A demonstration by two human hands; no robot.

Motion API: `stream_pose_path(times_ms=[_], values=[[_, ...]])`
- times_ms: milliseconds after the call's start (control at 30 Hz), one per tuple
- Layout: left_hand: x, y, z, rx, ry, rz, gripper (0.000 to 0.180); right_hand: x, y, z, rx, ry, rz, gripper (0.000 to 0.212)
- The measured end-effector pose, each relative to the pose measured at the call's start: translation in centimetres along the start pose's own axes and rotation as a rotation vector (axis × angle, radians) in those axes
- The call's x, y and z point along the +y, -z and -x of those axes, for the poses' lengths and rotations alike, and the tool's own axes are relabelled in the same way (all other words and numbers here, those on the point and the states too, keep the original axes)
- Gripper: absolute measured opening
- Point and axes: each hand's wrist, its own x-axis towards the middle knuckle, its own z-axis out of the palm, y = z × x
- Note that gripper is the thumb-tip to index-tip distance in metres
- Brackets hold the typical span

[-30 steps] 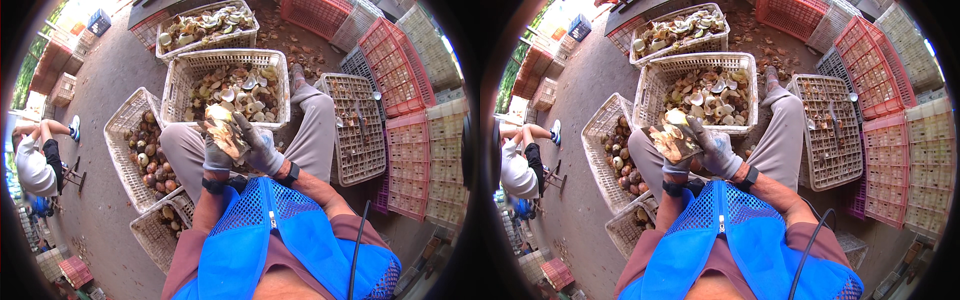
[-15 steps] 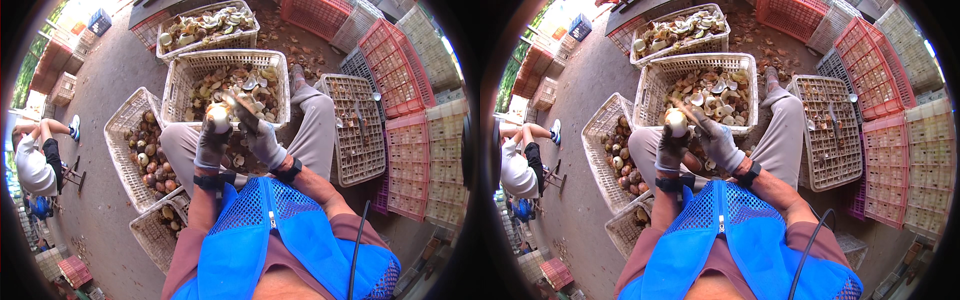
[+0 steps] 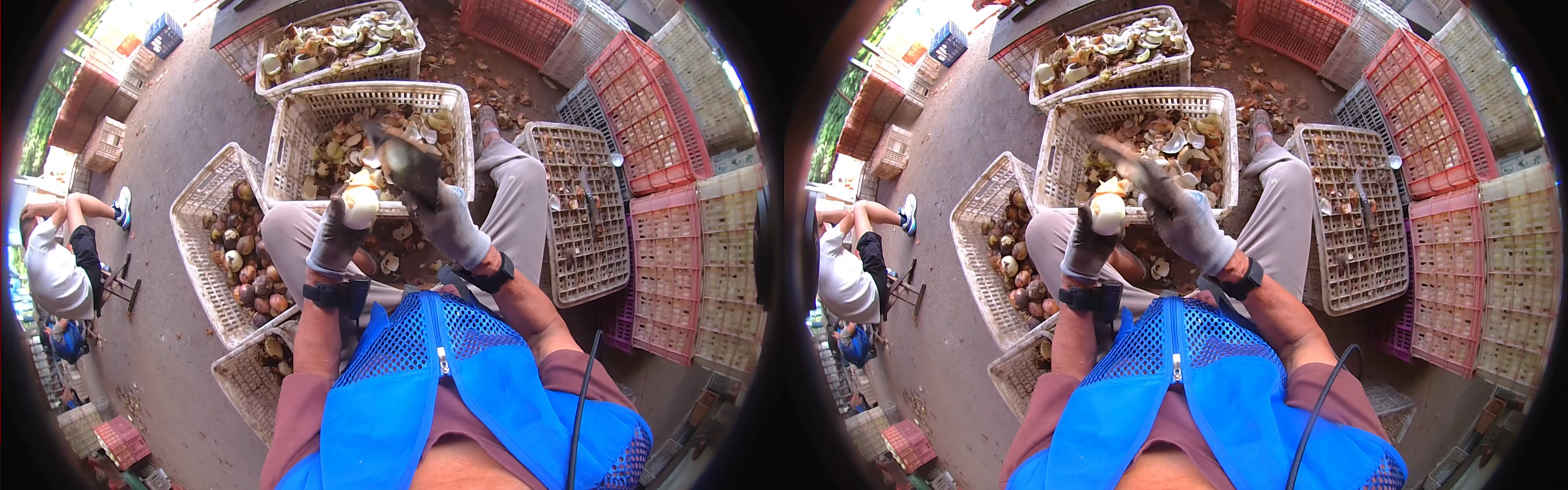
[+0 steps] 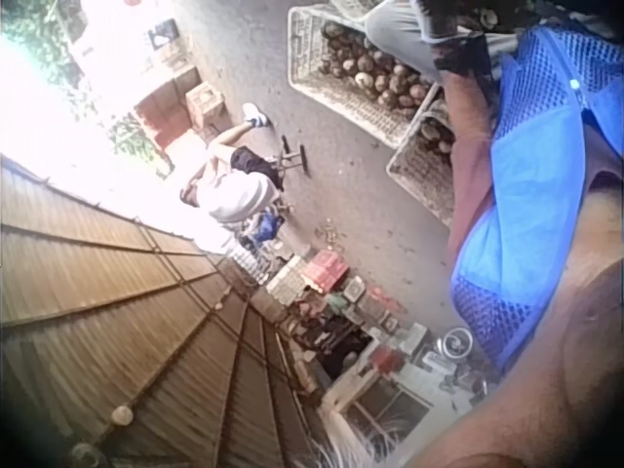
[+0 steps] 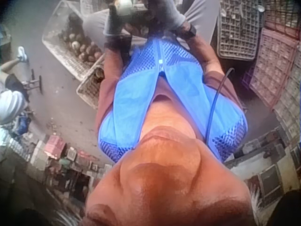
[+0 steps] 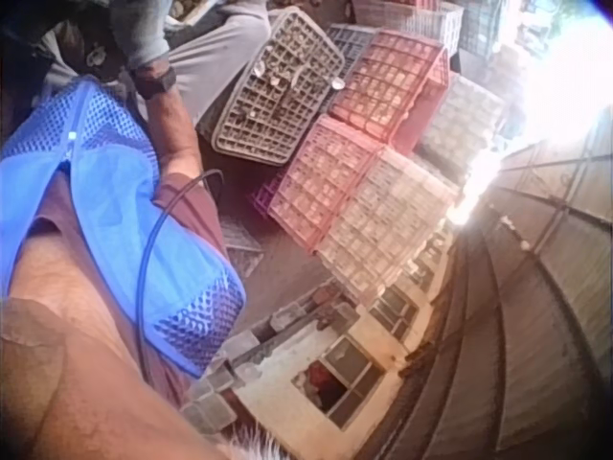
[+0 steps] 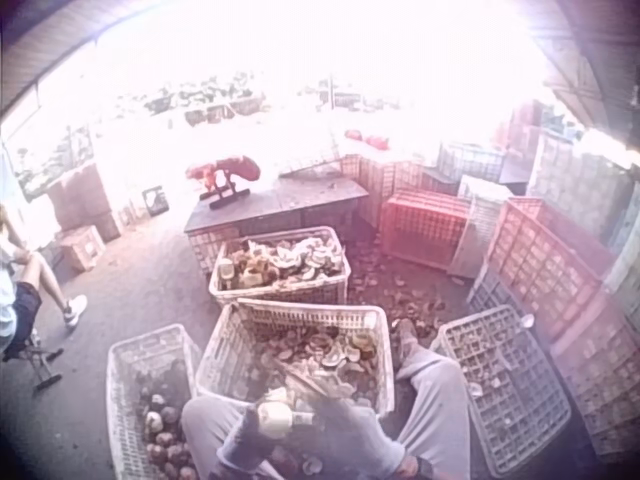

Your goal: The recorder is using a cleaver to trim the roots and tops of onions and peel the outer skin, then placing them into baskets.

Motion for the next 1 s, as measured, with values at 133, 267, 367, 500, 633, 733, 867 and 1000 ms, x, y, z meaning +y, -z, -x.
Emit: stream_pose_path(times_ms=[133, 267, 367, 500, 633, 733, 867, 1000], values=[[-0.7, 3.1, -1.2, -0.069, -0.113, -0.229, 0.061, -1.2, 0.4, 0.9, -0.148, 0.159, 0.157, 0.069], [-1.3, 0.4, 0.0, -0.094, -0.348, -0.61, 0.048, -1.7, 0.4, 1.6, -0.167, 0.273, 0.268, 0.074], [0.0, 0.2, -0.4, -0.088, -0.296, -0.664, 0.047, -1.5, -0.1, 2.0, -0.179, 0.244, 0.312, 0.073], [0.3, -3.2, 0.0, 0.119, -0.307, -0.759, 0.052, -2.8, 0.7, 1.0, -0.248, -0.296, -0.094, 0.055], [0.3, -2.9, 0.0, 0.115, -0.291, -1.015, 0.049, -3.7, 1.3, -0.4, -0.303, -0.638, -0.421, 0.017], [0.5, -2.9, 0.0, 0.068, -0.287, -1.171, 0.046, -2.9, 1.4, -0.7, -0.334, -0.736, -0.414, 0.025], [1.0, -3.0, 0.7, 0.049, -0.18, -0.804, 0.046, 0.4, 1.7, -1.3, -0.05, -0.208, 0.598, 0.046], [0.9, -1.7, 0.4, 0.034, -0.066, -0.53, 0.063, 0.4, 2.3, -0.7, -0.096, -0.068, 0.225, 0.064]])
